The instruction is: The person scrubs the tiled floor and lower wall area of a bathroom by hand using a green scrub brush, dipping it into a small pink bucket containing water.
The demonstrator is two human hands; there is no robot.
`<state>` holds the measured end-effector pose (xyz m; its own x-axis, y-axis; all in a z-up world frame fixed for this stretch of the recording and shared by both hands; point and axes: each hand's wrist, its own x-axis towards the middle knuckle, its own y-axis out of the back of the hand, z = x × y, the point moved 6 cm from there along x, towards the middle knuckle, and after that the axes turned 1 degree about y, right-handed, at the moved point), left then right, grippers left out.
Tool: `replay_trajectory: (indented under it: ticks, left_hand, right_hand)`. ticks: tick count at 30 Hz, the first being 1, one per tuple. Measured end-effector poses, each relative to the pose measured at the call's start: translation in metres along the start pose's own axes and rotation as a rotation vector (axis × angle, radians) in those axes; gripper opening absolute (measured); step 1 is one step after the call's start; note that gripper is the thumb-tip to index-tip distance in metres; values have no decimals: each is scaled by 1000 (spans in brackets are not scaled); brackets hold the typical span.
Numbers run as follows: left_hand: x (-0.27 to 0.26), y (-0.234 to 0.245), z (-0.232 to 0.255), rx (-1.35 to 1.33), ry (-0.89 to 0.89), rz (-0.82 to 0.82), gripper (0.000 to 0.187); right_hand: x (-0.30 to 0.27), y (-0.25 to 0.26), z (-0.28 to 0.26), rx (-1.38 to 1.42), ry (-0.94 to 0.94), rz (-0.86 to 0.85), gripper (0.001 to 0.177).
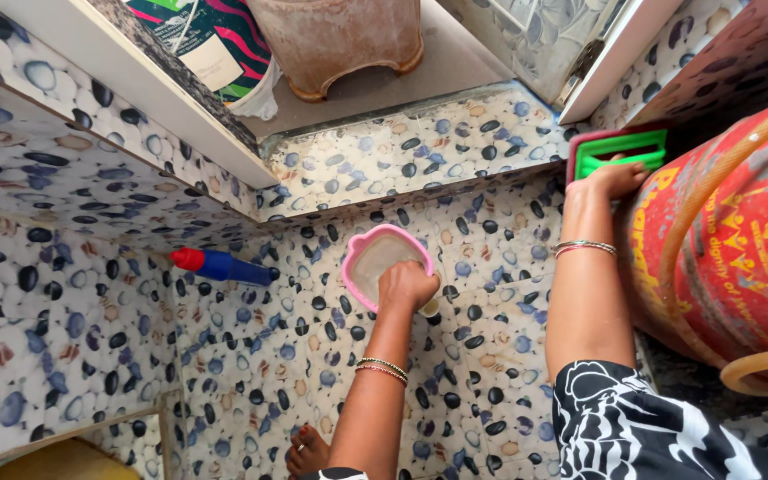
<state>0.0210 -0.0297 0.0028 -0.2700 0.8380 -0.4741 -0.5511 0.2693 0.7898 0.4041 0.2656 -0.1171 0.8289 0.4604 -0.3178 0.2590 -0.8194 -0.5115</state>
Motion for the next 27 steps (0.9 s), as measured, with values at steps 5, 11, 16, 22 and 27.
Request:
replay_trajectory:
  ticks: [5, 11, 16, 22, 27]
  left_hand:
    - [-1, 0, -2, -16, 21, -19, 45]
    - [-2, 4, 0, -3, 12, -8, 43]
    - [-6, 2, 1, -19, 37, -29, 44]
    - [-8, 4, 4, 1, 20, -20, 45]
    - [-8, 1, 4, 14, 29, -35, 45]
  right_hand:
    - [3, -18, -9, 67, -32, -47, 37]
    - [-7, -40, 3, 102, -37, -74, 36]
    - [10, -62, -14, 134, 31, -113, 36]
    - [-1, -118, -84, 220, 163, -226, 37]
    - [-34, -155, -146, 274, 273, -331, 38]
